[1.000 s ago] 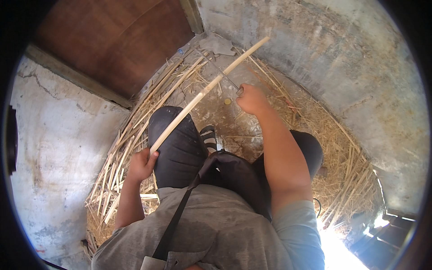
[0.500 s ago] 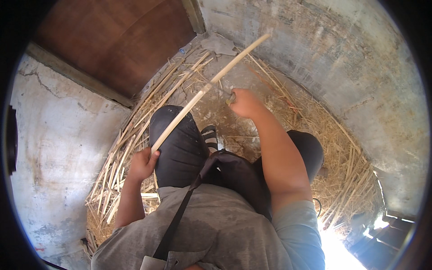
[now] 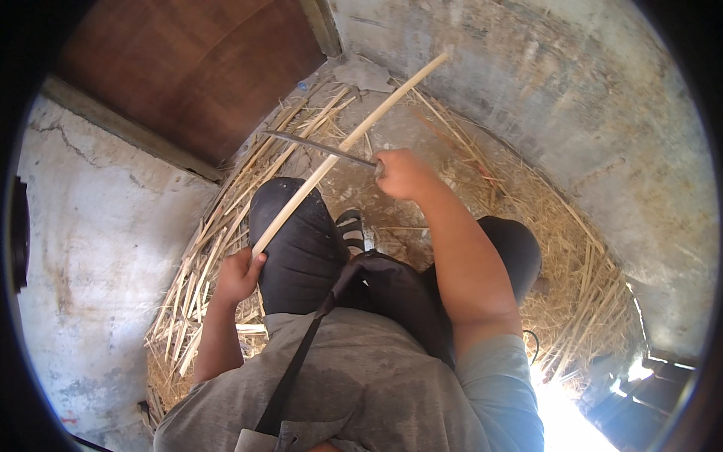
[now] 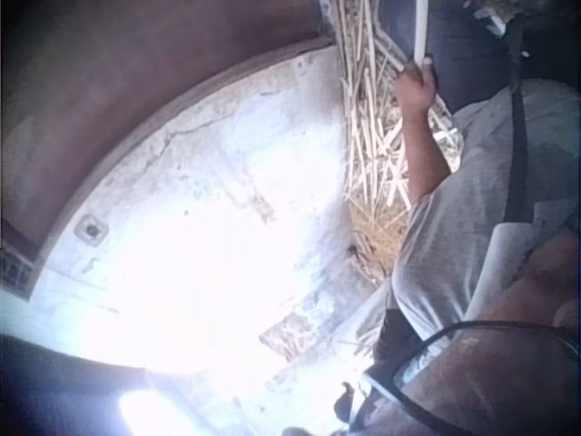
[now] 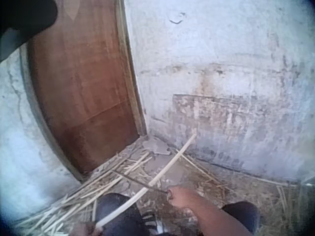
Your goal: The person sits on the floor and uses a large knife to shave a long bamboo stick. They hold the stick against their leg and repeatedly scrape the blade along its length to remove the outer layer, creating thin shavings.
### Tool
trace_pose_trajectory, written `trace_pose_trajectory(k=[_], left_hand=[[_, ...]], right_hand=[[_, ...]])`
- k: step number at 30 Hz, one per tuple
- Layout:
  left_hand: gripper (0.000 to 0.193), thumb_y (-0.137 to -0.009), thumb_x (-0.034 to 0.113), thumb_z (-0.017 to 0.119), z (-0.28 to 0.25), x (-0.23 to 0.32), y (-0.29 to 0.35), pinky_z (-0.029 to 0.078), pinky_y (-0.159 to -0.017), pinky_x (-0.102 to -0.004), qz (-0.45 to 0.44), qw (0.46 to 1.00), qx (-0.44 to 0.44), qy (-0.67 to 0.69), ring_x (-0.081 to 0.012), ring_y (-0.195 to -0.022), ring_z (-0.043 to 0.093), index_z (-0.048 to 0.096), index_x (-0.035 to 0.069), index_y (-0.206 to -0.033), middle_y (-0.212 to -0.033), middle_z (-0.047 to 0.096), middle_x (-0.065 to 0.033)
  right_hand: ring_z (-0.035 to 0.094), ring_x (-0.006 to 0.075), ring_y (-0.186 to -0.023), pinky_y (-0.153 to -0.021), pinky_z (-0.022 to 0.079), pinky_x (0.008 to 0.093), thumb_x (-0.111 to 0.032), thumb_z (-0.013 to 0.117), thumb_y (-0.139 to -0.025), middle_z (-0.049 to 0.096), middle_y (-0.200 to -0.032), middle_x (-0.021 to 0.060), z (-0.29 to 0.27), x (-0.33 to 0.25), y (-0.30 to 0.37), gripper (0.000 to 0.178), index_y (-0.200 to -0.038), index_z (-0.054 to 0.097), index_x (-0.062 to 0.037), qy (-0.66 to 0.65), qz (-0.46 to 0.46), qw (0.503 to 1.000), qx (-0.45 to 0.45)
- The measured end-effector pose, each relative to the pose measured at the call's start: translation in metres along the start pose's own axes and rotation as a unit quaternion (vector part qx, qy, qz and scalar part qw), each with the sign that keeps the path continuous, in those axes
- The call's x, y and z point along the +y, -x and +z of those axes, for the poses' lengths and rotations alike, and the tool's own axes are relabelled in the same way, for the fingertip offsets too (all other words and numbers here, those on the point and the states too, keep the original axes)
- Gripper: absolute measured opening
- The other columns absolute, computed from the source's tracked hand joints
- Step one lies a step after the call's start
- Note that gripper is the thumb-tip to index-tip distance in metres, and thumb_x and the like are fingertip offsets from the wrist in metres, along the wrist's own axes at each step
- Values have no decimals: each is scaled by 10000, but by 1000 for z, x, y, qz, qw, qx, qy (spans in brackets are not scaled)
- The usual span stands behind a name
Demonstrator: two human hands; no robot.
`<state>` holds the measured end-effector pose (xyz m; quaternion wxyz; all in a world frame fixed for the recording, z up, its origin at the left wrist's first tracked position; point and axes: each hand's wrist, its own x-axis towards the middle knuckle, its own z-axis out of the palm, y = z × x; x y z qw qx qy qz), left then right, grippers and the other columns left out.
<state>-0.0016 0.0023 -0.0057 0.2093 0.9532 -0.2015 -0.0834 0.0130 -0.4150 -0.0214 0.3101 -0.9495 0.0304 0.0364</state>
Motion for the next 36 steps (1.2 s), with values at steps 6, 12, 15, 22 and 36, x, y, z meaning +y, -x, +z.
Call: trace_pose_trajectory(k=[6,12,15,22,36], left_hand=[[536,-1001,493,613,1,0,-1,476,-592,-484,-1,1000,-6,14,-461,-648,619,572,-1,-799,-641,590,-238],[534,-1001,500,608,1,0,0,478,-595,-485,-6,1000,-9,13,-465,-654,620,580,-1,-818,-651,597,-241],[533,-1002,503,603,0,-1,1,480,-600,-488,-10,1000,-9,15,-467,-660,622,583,1,-824,-655,601,-242],[535,-1002,501,602,1,-1,-2,482,-602,-493,-4,1000,-9,15,-471,-673,626,580,0,-817,-661,605,-245],[576,-994,539,602,1,-2,0,480,-603,-484,-12,1000,-4,6,-464,-654,615,584,-4,-801,-655,601,-240]], right_hand=[[677,419,-1042,-902,537,478,-206,723,-815,707,-1086,255,0,29,-9,442,-1212,670,-19,-21,92,988,120],[665,429,-1046,-898,535,481,-212,728,-813,706,-1066,254,6,5,0,420,-1180,677,-14,-7,-18,1000,5],[661,436,-1046,-898,535,484,-204,725,-797,702,-1072,259,10,-2,-1,422,-1170,681,-11,-18,-26,999,15],[653,426,-1094,-914,529,492,-232,725,-809,687,-1147,264,-2,12,-6,440,-1186,675,-12,-10,76,997,29],[656,427,-1088,-931,530,476,-212,728,-804,693,-1136,258,0,-7,0,459,-1211,673,-8,-12,-12,1000,-26]])
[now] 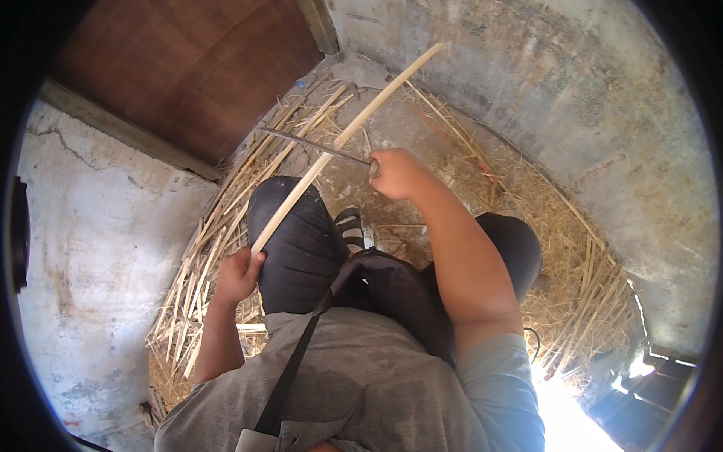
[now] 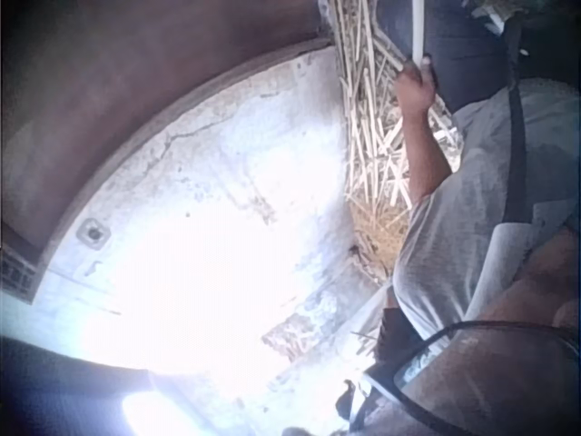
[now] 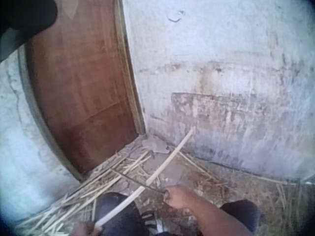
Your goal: The person sits on the floor and uses a large knife to shave a long bamboo stick. They hold the stick against their leg and repeatedly scrape the blade along its length to remove the outer layer, creating thin shavings.
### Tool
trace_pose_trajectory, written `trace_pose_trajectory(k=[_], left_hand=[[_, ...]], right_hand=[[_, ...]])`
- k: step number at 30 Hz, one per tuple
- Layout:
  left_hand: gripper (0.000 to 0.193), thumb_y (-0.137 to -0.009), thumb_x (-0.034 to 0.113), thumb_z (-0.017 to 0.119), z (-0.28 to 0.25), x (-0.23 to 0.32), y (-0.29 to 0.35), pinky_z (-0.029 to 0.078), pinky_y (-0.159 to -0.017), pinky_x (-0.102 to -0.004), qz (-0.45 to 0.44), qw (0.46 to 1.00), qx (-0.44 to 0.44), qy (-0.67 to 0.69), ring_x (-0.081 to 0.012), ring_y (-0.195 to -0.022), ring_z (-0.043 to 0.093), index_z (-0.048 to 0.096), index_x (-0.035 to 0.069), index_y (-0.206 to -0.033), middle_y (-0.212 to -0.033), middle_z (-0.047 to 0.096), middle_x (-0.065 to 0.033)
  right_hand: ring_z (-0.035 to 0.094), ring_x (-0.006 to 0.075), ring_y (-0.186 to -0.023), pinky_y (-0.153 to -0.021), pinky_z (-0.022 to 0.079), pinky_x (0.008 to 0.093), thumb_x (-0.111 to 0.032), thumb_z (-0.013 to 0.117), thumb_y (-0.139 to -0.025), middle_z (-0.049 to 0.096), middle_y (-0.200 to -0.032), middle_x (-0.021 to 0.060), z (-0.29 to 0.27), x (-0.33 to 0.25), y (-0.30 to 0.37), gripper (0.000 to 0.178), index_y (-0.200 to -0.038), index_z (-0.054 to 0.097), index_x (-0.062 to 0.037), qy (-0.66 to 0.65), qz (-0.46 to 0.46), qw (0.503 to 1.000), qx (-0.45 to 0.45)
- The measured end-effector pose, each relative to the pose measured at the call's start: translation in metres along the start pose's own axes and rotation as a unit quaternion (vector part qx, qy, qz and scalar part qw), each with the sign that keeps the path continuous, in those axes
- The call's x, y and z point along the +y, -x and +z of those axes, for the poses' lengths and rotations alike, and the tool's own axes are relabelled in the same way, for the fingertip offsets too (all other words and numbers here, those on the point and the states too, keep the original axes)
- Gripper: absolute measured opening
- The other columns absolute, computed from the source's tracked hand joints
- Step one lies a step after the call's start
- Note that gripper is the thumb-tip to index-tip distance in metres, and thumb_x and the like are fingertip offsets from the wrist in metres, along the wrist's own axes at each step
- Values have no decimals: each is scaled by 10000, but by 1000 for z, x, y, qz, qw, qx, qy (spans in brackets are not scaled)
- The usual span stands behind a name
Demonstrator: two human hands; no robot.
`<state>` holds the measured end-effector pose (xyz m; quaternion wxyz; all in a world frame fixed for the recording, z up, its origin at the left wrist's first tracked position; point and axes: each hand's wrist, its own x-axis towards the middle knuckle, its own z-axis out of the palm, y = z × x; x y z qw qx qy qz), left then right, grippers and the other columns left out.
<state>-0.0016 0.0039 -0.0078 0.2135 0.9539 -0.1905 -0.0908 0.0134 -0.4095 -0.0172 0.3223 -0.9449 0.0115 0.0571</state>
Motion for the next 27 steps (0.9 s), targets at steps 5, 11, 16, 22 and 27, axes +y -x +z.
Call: trace_pose_trajectory(k=[5,11,16,22,27], left_hand=[[567,-995,529,607,-1,6,-1,483,-606,-478,3,1000,1,13,-462,-658,618,582,-4,-804,-660,601,-244],[568,-998,527,601,1,1,-1,482,-603,-480,7,1000,6,8,-461,-660,622,588,-9,-811,-660,601,-244],[559,-999,523,599,1,0,-1,481,-604,-487,-7,1000,-6,13,-466,-664,622,591,-6,-820,-661,602,-247],[558,-1000,526,596,0,2,-1,482,-608,-494,1,1000,2,8,-471,-666,621,589,-3,-824,-662,604,-248],[560,-998,526,599,2,-1,-1,479,-607,-496,0,1000,1,4,-470,-659,616,585,-4,-817,-658,600,-247]], right_hand=[[664,424,-1071,-908,531,482,-213,733,-812,701,-1109,257,0,23,-5,411,-1172,680,-21,-12,79,994,78],[666,421,-1068,-912,527,481,-236,736,-814,703,-1105,260,-2,28,-5,427,-1172,676,-12,-20,91,992,88],[666,422,-1066,-923,530,475,-240,745,-805,705,-1104,255,8,8,0,465,-1210,675,-22,-5,22,999,38],[671,424,-1052,-912,534,475,-229,753,-803,708,-1093,254,-1,16,-5,464,-1212,675,-25,0,63,996,57],[674,423,-1038,-899,533,483,-234,757,-804,713,-1074,242,-5,33,-6,445,-1187,679,-23,-15,92,988,125]])
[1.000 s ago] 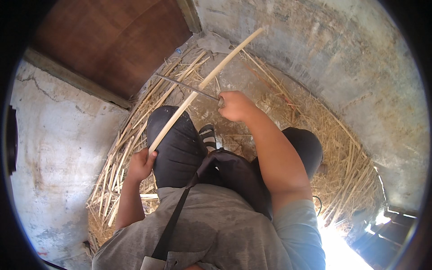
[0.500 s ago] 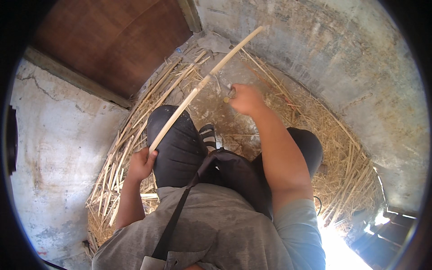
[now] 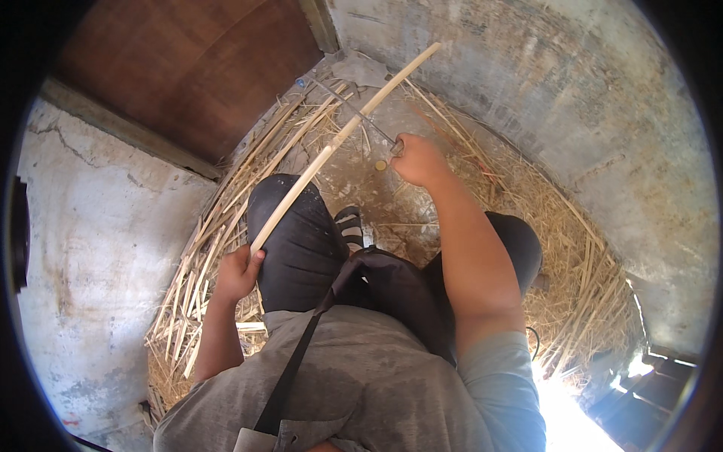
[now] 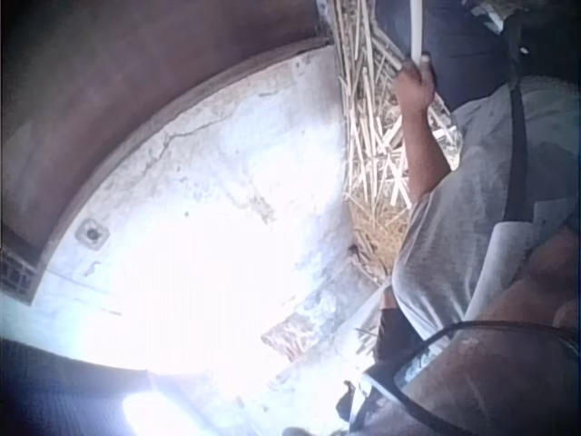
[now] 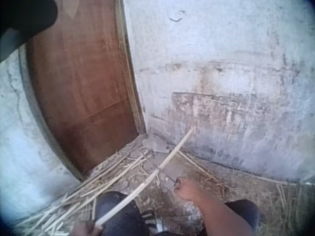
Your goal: The person sits on the floor and uses a large knife to shave a long bamboo stick. They hold the stick against their leg and repeatedly scrape the blade along its length to remove the outer layer, creating thin shavings.
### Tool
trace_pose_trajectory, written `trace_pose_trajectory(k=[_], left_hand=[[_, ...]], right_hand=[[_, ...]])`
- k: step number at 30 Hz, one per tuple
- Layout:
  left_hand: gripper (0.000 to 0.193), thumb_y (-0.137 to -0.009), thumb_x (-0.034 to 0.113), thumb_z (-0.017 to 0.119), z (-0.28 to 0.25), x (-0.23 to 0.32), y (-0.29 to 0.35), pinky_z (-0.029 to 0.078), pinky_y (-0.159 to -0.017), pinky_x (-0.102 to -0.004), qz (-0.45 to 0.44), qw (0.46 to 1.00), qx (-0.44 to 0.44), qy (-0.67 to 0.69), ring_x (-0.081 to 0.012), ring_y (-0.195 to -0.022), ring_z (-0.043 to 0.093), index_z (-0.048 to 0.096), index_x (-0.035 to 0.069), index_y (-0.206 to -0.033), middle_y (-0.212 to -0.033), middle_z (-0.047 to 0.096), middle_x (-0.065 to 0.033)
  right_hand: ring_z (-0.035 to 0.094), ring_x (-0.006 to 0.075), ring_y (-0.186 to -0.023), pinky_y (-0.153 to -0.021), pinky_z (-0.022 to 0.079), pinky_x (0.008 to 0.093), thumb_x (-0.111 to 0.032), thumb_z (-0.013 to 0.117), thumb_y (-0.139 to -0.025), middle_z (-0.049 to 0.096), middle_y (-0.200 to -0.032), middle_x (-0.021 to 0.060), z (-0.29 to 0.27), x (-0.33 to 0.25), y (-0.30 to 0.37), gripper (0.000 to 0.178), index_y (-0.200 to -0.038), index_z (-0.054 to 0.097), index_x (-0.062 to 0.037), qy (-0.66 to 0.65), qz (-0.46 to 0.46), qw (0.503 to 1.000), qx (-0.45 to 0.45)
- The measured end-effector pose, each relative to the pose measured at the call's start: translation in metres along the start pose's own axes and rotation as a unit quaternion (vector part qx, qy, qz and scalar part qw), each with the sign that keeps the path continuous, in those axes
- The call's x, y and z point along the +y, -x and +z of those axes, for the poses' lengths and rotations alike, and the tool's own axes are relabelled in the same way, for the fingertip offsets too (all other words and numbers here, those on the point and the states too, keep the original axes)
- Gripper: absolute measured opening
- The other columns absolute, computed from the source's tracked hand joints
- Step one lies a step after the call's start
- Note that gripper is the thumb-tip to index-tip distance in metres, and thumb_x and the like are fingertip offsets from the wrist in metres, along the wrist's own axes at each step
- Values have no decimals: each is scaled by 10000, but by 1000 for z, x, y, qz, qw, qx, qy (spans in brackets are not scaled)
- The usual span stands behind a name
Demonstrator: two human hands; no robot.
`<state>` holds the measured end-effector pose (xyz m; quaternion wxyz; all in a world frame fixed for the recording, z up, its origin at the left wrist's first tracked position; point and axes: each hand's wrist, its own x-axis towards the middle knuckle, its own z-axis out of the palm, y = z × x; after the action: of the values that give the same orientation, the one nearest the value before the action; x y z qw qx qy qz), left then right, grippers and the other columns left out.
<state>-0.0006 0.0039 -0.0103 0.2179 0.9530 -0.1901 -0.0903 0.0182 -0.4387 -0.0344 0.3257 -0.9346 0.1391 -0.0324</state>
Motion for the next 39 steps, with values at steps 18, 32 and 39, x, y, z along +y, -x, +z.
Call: trace_pose_trajectory(k=[18,32,39], left_hand=[[586,-994,543,599,-1,2,-1,473,-589,-486,-6,1000,2,2,-456,-634,611,565,-1,-779,-637,586,-238],[567,-1001,525,598,1,4,-2,471,-584,-483,1,1000,2,24,-454,-623,603,581,-4,-798,-631,585,-232],[567,-1007,525,589,-1,2,-1,474,-587,-472,-2,1000,-7,12,-440,-624,612,589,-6,-807,-638,592,-227]], right_hand=[[671,427,-1033,-891,539,478,-223,730,-826,710,-1072,240,0,-14,7,398,-1176,690,-37,10,10,999,-37],[681,416,-1021,-892,545,484,-236,727,-794,716,-1061,234,5,14,-4,402,-1148,704,-47,6,-8,1000,-14],[670,416,-1055,-923,539,480,-204,699,-797,712,-1096,230,11,-28,16,393,-1165,701,-66,46,-114,988,-98]])
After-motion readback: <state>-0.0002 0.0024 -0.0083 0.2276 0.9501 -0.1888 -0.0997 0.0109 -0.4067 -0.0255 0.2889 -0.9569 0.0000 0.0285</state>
